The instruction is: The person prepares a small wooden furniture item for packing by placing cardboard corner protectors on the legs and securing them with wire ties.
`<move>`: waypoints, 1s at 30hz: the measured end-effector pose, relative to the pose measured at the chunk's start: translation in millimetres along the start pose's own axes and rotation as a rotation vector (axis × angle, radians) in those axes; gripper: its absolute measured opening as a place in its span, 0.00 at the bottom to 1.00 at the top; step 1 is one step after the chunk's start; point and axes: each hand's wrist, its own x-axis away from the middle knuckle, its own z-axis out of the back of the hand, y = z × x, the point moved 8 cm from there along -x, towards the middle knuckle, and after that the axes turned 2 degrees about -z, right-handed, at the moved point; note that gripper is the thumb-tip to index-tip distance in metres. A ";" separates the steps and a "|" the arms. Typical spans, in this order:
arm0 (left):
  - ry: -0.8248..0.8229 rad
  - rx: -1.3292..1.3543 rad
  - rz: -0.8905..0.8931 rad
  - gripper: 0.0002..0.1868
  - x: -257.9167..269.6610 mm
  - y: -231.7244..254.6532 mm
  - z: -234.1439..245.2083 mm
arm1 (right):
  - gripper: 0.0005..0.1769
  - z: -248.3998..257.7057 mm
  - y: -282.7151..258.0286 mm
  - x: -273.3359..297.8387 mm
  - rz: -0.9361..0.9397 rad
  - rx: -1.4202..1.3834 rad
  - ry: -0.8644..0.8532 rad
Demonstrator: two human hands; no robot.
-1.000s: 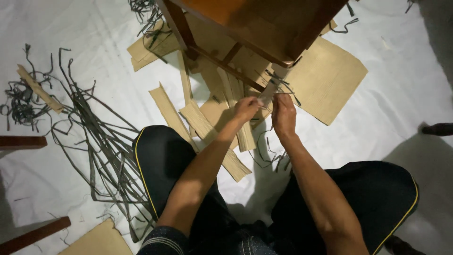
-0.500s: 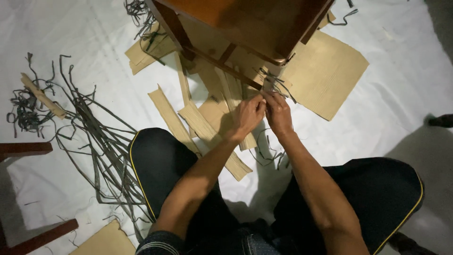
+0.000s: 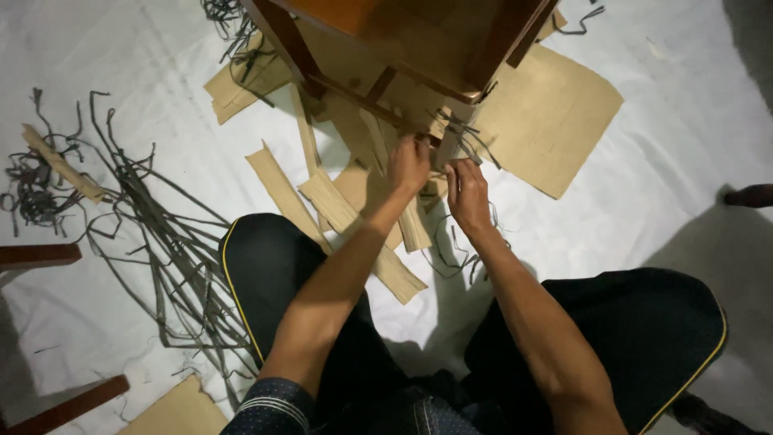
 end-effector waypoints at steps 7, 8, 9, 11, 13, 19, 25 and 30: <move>-0.113 0.134 0.010 0.16 -7.3 1.5 -9.8 | 0.24 -3.8 76.8 24.1 -0.346 -0.259 0.084; -0.107 0.141 -0.006 0.16 -7.8 14.4 -5.0 | 0.21 3.7 106.1 34.8 -0.445 -0.201 0.197; -0.101 0.147 -0.022 0.17 -8.6 27.5 -0.5 | 0.19 11.5 134.6 46.9 -0.543 -0.141 0.311; -0.118 0.140 -0.015 0.15 -8.4 42.3 5.4 | 0.11 17.2 191.2 54.3 -0.645 -0.055 0.358; -0.130 0.133 -0.012 0.14 -12.2 62.3 14.4 | 0.05 24.4 212.3 40.1 -0.742 0.029 0.406; -0.241 0.083 -0.016 0.22 -59.1 26.7 -29.5 | 0.06 27.2 147.4 -61.3 -0.635 -0.180 0.252; -0.478 0.587 0.203 0.20 -124.1 -68.5 -104.8 | 0.10 -1.9 145.8 -107.3 -0.487 -0.050 0.018; -0.457 1.586 0.625 0.39 -181.7 -176.3 -268.6 | 0.03 -14.5 135.1 -120.9 -0.460 0.015 -0.217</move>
